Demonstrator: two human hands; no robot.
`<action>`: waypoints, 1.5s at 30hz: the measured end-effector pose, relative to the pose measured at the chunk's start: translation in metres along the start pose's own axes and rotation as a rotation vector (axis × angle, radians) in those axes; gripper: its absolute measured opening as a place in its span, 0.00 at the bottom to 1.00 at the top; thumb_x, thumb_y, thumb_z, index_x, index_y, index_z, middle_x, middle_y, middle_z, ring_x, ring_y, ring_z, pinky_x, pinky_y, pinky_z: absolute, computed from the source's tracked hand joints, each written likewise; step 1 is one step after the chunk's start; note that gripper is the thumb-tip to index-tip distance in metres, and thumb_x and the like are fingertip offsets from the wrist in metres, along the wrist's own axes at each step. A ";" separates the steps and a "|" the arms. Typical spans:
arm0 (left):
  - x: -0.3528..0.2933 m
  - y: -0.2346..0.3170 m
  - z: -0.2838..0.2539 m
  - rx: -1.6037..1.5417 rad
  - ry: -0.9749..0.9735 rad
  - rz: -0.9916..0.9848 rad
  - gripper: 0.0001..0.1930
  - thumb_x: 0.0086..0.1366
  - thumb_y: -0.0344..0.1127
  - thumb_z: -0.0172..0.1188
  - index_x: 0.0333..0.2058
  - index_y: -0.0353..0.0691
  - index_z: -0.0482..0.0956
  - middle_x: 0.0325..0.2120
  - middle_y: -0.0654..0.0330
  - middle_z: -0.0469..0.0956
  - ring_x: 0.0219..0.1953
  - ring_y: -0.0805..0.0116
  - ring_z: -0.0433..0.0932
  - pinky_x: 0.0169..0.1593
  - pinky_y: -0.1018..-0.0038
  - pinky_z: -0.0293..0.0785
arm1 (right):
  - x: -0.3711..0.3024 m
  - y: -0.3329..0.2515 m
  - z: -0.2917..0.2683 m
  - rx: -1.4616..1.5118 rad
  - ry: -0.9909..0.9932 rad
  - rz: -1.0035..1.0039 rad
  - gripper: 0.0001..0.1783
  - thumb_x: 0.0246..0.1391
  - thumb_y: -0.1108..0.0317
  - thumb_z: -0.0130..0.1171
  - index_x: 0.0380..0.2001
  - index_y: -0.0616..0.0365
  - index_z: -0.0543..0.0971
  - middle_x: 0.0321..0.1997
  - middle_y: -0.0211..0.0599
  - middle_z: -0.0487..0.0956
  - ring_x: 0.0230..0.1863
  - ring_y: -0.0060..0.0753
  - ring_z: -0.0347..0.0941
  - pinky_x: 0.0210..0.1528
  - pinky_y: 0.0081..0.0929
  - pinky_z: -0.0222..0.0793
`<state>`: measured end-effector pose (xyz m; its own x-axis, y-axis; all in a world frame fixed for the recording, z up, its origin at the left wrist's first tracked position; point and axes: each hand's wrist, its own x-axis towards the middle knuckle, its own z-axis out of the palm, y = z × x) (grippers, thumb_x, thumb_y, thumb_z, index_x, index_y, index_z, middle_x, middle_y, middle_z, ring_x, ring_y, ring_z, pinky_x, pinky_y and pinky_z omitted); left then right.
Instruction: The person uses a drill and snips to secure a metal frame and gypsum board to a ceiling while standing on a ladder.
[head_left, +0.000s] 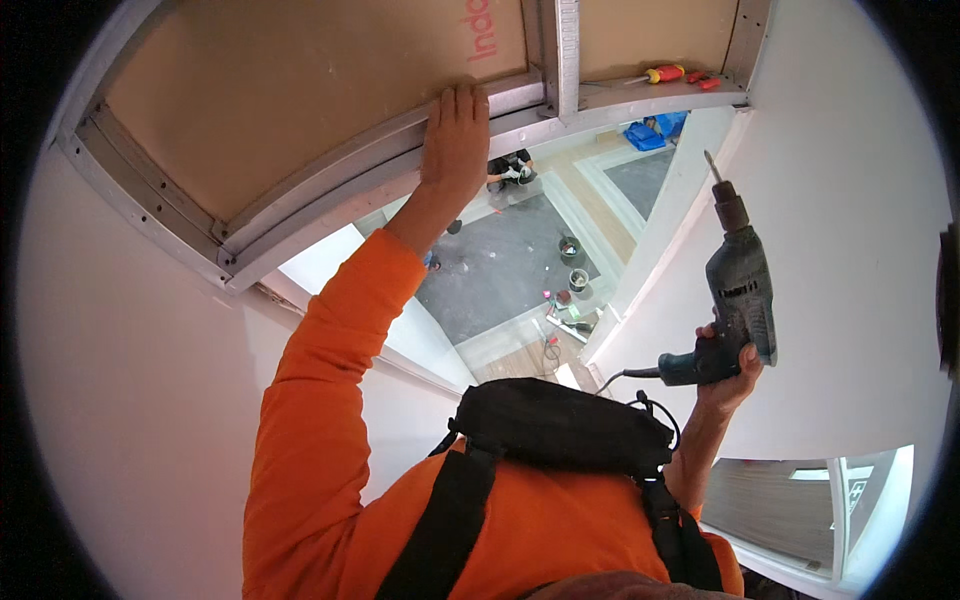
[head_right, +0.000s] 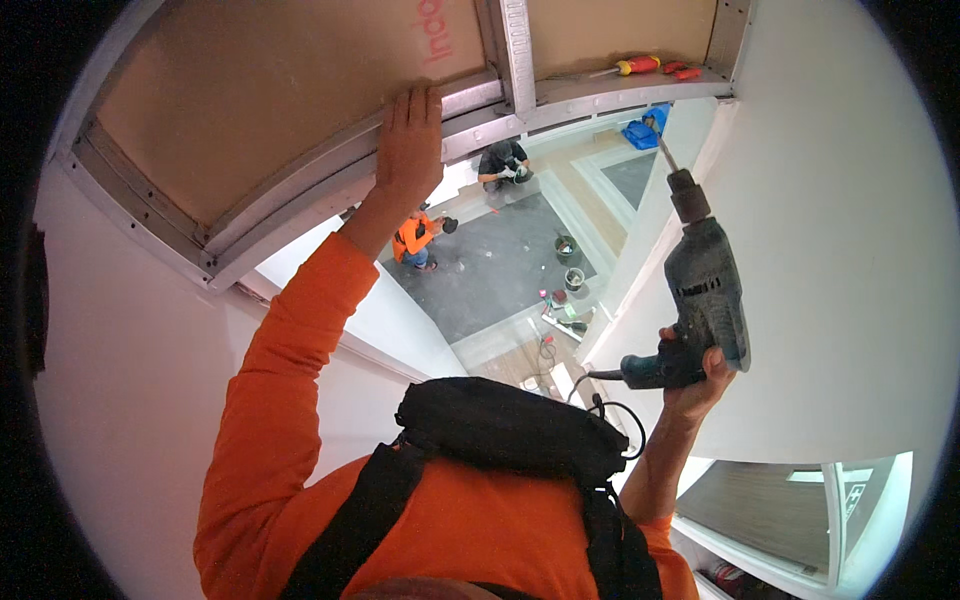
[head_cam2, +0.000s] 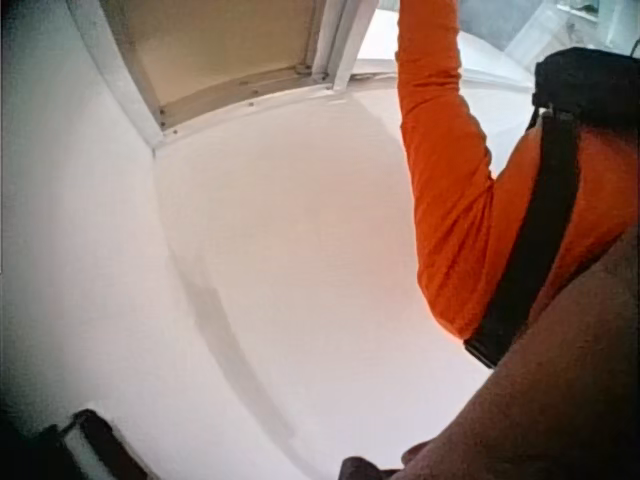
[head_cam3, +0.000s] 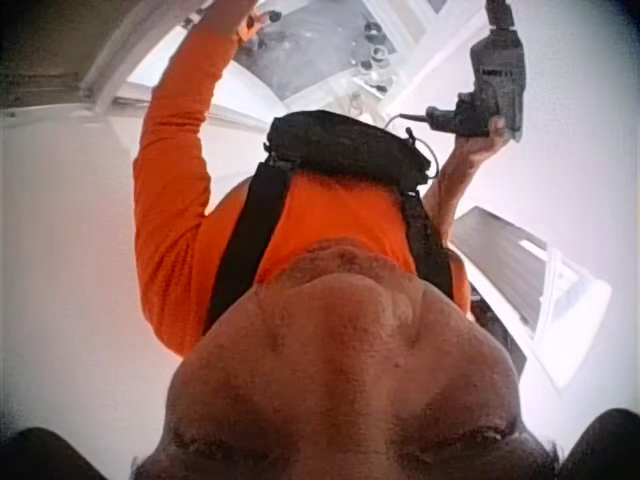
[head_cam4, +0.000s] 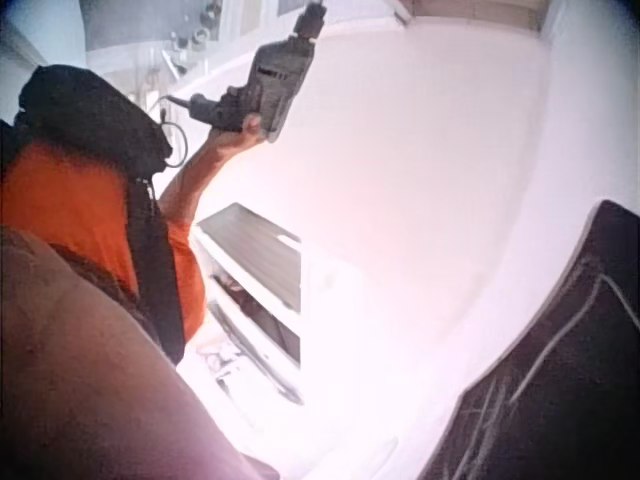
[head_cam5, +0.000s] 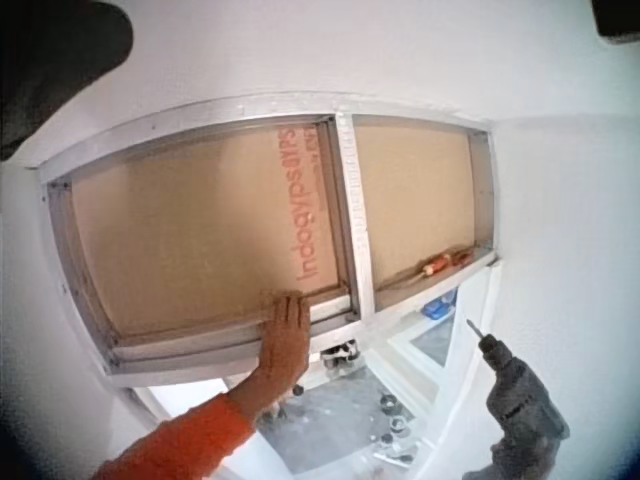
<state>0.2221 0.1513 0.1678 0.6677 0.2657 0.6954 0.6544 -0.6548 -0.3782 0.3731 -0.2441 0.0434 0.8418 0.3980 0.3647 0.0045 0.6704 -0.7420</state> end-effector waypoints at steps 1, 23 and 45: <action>0.000 0.002 0.002 -0.015 0.016 0.018 0.37 0.52 0.28 0.63 0.62 0.31 0.61 0.60 0.46 0.64 0.62 0.48 0.63 0.66 0.55 0.60 | -0.009 0.006 -0.009 0.047 0.022 0.026 0.40 0.50 0.46 0.63 0.57 0.65 0.69 0.47 0.53 0.77 0.37 0.39 0.79 0.46 0.41 0.75; 0.054 0.014 0.076 -0.111 -0.069 -0.091 0.38 0.44 0.43 0.73 0.52 0.29 0.72 0.50 0.43 0.69 0.57 0.47 0.67 0.59 0.55 0.62 | -0.077 0.025 -0.054 0.117 0.165 0.085 0.37 0.54 0.49 0.58 0.58 0.67 0.69 0.51 0.54 0.77 0.44 0.42 0.78 0.48 0.36 0.77; -0.188 0.207 -0.050 -2.441 -1.135 -0.723 0.37 0.63 0.72 0.46 0.47 0.39 0.74 0.40 0.53 0.78 0.48 0.58 0.77 0.61 0.51 0.65 | -0.249 0.060 -0.058 -0.440 0.101 0.333 0.26 0.56 0.65 0.62 0.58 0.54 0.74 0.54 0.40 0.80 0.53 0.37 0.77 0.57 0.32 0.71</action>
<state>0.2142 -0.0692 -0.0102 0.9657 0.1638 -0.2014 0.0827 0.5412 0.8368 0.1955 -0.3394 -0.1242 0.8836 0.4672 0.0307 -0.0640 0.1854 -0.9806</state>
